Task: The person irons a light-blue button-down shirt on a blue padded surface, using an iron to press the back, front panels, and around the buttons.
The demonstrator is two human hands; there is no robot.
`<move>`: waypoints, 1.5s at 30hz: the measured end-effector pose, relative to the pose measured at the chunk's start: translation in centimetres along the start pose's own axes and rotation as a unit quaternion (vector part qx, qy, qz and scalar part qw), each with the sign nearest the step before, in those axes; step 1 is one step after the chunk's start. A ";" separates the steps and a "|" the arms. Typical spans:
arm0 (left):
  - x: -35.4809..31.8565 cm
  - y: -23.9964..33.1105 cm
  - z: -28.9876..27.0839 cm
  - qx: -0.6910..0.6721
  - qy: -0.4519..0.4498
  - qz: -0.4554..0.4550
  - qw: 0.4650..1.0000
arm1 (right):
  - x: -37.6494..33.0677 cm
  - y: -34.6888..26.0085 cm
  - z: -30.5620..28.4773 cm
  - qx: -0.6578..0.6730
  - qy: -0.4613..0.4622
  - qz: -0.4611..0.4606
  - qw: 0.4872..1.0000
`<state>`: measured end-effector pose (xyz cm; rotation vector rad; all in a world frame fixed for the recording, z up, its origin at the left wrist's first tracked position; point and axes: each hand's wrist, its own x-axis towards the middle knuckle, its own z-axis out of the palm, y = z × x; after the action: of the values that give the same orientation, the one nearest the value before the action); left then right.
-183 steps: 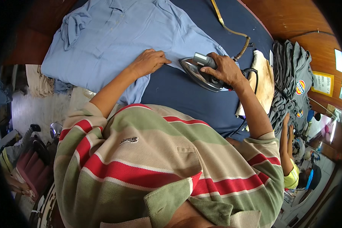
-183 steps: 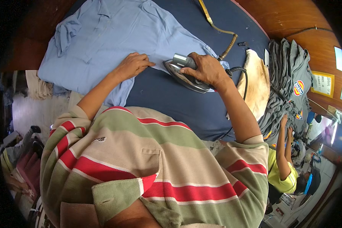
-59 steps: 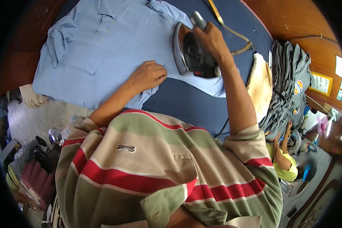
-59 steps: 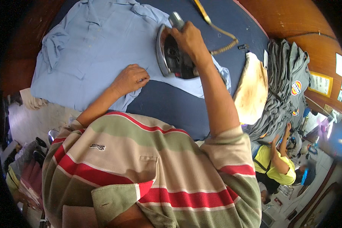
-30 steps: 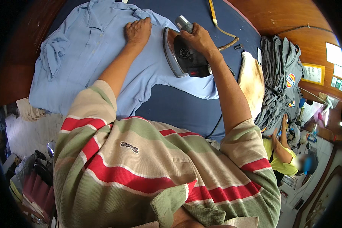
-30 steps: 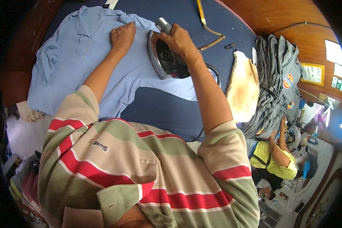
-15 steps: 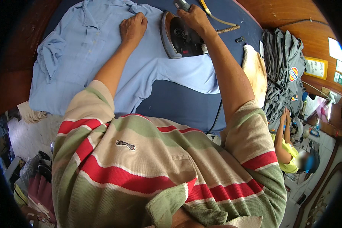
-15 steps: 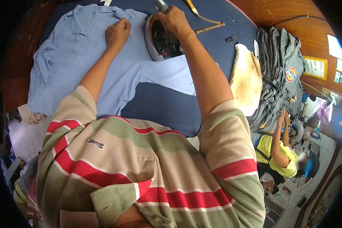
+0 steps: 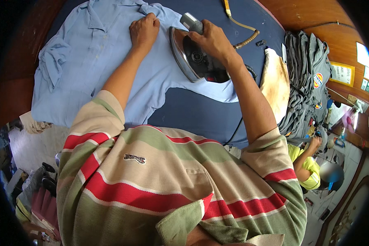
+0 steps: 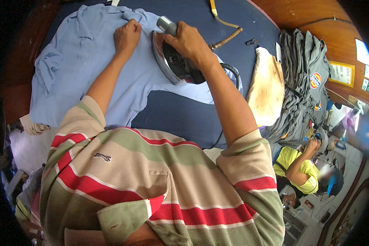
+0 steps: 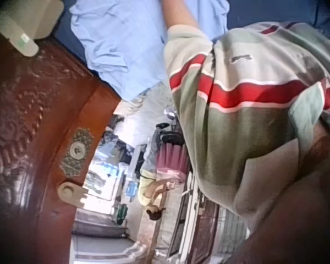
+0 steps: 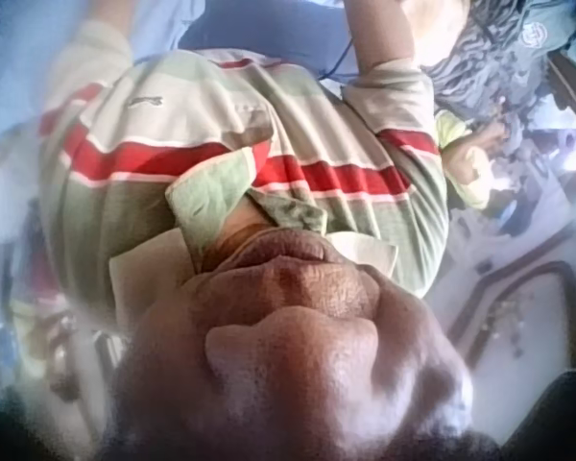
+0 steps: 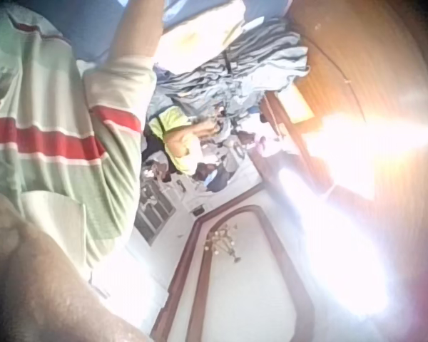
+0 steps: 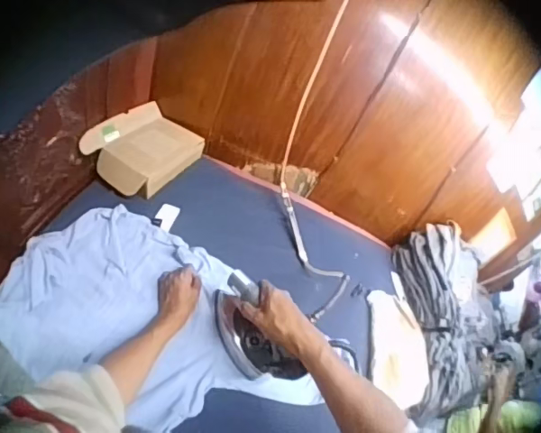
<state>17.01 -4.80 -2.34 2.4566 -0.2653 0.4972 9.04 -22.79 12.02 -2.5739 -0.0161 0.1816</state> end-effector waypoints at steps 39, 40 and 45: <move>-0.1 0.1 -0.3 -0.009 0.010 0.000 1.000 | 2.9 0.0 -0.2 -0.107 0.090 0.078 0.987; -0.1 0.1 -0.3 -0.005 0.012 0.006 1.000 | 2.9 0.2 -0.2 -0.106 0.097 0.068 0.987; 0.0 -0.1 0.0 -0.010 0.006 0.008 1.000 | 4.7 3.9 0.8 -0.101 0.082 0.026 0.991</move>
<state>17.05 -4.69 -2.43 2.4323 -0.2848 0.5136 13.54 -25.48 8.69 -2.7860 0.0989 -0.0155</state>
